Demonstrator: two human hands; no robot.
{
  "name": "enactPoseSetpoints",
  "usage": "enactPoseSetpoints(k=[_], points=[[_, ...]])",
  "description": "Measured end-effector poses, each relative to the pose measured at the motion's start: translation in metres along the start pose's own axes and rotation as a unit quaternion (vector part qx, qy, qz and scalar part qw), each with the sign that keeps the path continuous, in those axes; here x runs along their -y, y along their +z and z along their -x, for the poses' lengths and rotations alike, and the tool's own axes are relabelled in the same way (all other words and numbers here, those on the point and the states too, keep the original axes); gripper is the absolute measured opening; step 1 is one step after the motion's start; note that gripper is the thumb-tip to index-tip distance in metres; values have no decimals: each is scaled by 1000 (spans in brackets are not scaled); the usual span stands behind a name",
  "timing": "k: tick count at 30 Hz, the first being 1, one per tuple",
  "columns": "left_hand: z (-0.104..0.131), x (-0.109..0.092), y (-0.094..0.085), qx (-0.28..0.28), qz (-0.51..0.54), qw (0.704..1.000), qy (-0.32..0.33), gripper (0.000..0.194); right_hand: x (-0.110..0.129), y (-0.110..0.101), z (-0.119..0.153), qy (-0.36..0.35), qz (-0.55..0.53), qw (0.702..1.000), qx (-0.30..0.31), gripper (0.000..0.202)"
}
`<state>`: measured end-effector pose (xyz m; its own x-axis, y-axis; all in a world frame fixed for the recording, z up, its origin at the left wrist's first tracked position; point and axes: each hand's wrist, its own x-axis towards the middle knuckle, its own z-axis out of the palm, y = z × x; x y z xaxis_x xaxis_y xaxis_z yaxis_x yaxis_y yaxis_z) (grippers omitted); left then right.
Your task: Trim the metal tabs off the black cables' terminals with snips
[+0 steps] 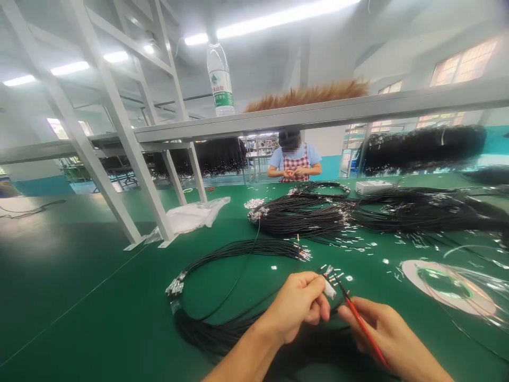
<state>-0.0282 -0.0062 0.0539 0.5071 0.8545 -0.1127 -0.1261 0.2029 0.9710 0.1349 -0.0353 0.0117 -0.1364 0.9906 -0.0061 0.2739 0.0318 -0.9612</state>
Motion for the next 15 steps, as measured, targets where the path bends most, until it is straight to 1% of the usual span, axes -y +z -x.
enactPoseSetpoints(k=[3, 10, 15], points=[[0, 0, -2, 9, -11, 1000, -8, 24, 1, -1, 0, 4, 35, 999, 21, 40], [0, -2, -3, 10, -57, 998, -16, 21, 5, -3, 2, 18, 44, 998, 39, 40], [1, -4, -2, -4, -91, 996, -18, 24, 4, -2, 2, 14, 43, 999, 24, 39]])
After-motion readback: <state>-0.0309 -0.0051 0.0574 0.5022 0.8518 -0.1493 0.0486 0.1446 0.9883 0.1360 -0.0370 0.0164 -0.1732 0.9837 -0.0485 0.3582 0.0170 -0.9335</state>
